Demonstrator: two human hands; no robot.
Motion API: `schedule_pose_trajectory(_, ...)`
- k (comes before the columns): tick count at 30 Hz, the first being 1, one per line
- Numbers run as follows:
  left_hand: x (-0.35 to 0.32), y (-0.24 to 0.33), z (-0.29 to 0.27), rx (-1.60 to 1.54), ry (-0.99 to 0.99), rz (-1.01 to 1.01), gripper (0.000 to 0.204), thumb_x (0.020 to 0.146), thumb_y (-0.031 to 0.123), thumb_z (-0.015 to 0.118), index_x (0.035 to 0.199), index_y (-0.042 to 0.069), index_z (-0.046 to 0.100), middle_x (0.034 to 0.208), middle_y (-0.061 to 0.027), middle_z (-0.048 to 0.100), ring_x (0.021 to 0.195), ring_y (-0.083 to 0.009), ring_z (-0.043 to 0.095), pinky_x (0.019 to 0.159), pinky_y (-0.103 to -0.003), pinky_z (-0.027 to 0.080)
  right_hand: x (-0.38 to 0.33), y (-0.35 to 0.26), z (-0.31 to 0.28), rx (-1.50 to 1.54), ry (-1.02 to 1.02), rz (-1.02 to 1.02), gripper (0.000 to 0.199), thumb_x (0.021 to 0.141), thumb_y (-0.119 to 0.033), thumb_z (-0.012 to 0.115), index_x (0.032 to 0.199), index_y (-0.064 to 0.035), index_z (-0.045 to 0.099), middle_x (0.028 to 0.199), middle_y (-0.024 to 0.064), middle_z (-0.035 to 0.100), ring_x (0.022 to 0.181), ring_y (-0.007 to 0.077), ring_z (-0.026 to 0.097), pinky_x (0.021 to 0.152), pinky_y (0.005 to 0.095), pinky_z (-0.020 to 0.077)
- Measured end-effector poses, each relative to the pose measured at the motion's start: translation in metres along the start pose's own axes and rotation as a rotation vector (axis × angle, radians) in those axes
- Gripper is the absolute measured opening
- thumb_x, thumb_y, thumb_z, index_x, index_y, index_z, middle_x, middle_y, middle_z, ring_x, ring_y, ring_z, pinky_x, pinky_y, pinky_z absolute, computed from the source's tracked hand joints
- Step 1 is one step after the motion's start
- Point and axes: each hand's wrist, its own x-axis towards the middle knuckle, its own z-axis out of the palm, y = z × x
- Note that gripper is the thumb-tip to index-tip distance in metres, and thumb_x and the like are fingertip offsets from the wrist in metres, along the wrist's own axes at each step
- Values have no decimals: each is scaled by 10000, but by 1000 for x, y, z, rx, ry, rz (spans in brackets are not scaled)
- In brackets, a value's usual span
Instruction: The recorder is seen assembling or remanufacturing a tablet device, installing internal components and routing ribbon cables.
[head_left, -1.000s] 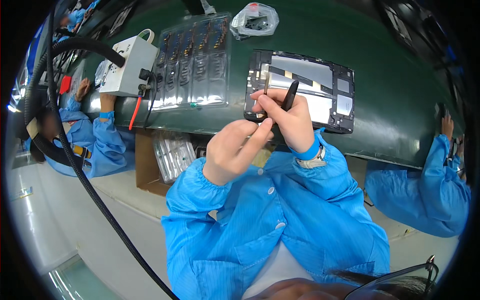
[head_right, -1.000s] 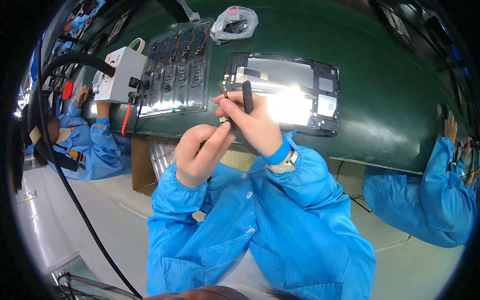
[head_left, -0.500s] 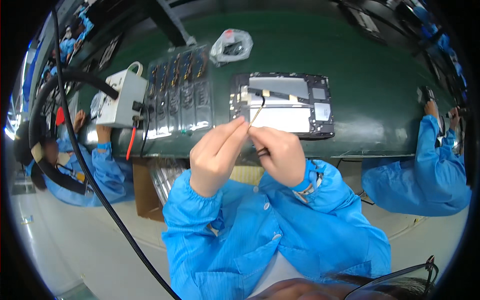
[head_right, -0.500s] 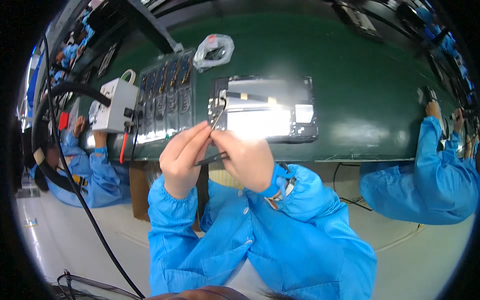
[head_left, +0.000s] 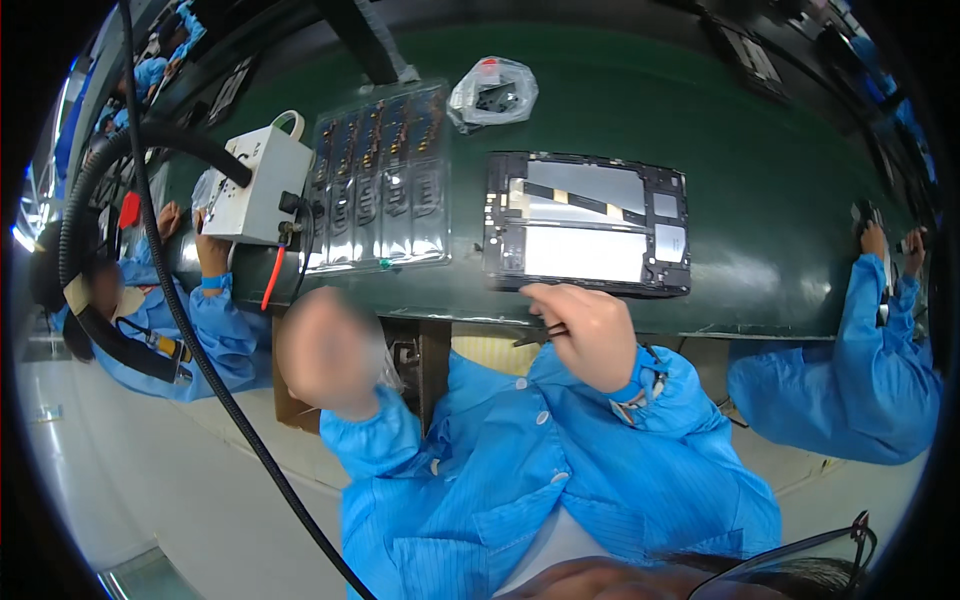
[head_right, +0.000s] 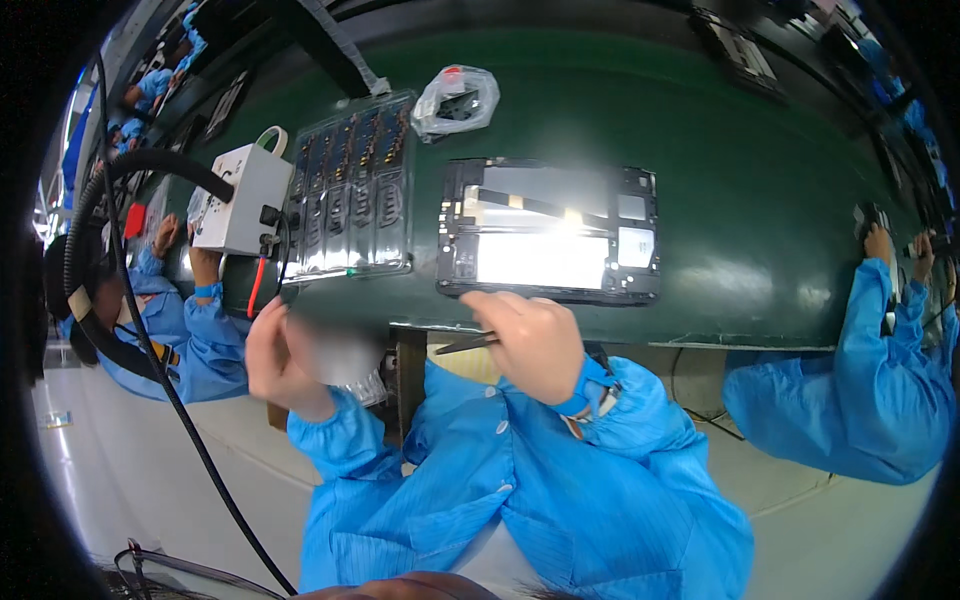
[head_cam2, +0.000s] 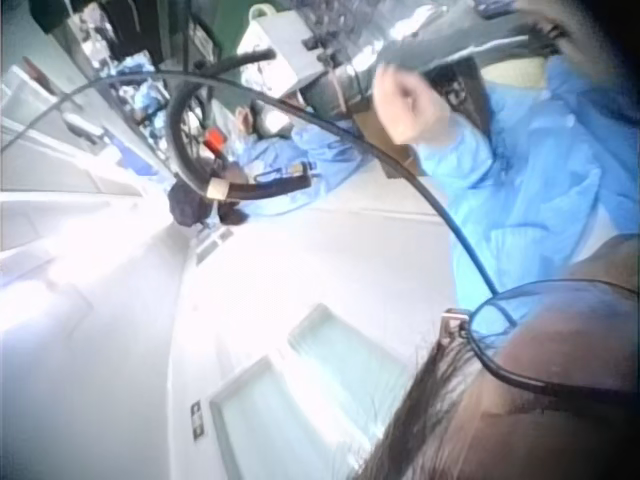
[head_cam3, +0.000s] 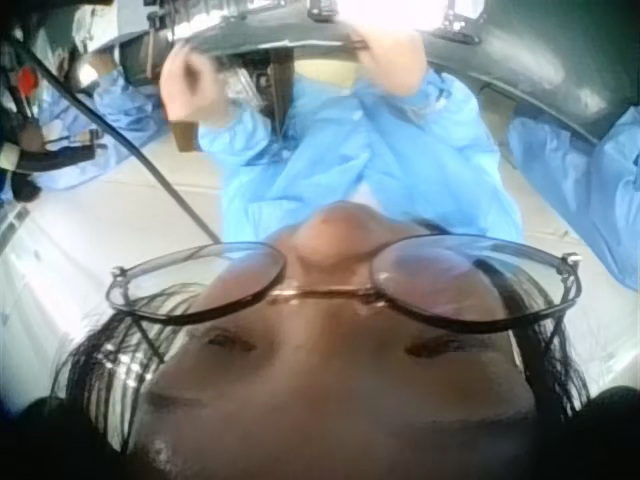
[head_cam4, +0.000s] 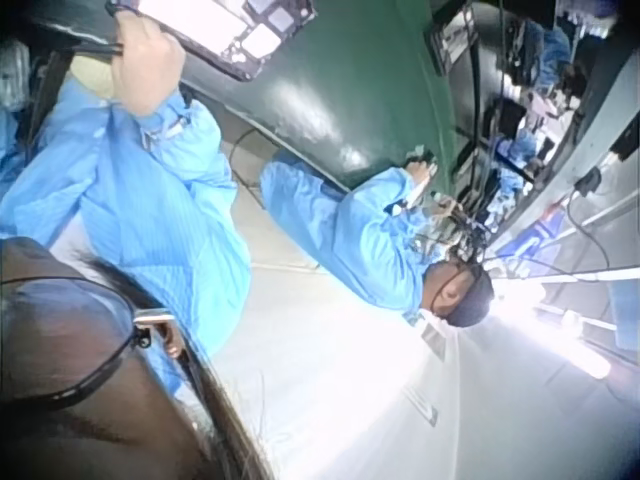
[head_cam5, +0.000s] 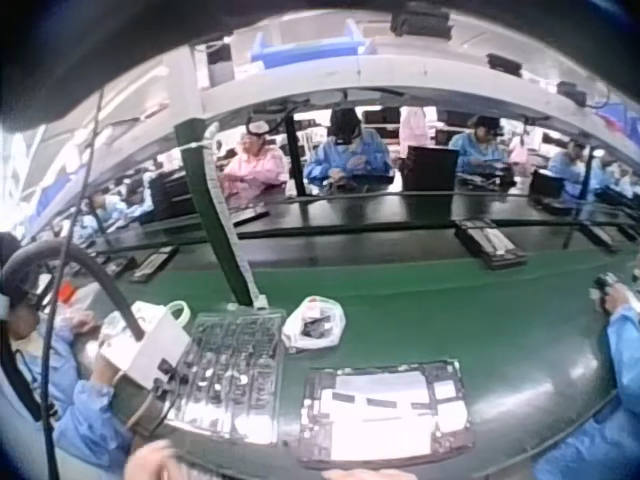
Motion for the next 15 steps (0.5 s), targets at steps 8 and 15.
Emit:
schedule_pose_trajectory(8,-112,-126,-58,711,-638,-501,113,760,137,600,827,66,656,824,-127,637,745,-303,610,645,-388,481,-3,20,3,225,29,64,251,746,46,530,980,-28,584,787,114,629,708,251,628,613,310,506)
schedule_pose_trajectory(15,-76,-97,-41,701,-611,-630,142,784,181,596,830,57,649,817,-140,632,765,-311,604,649,-377,467,-1,7,2,573,-82,206,147,828,0,513,960,10,576,781,125,633,720,196,642,599,270,493)
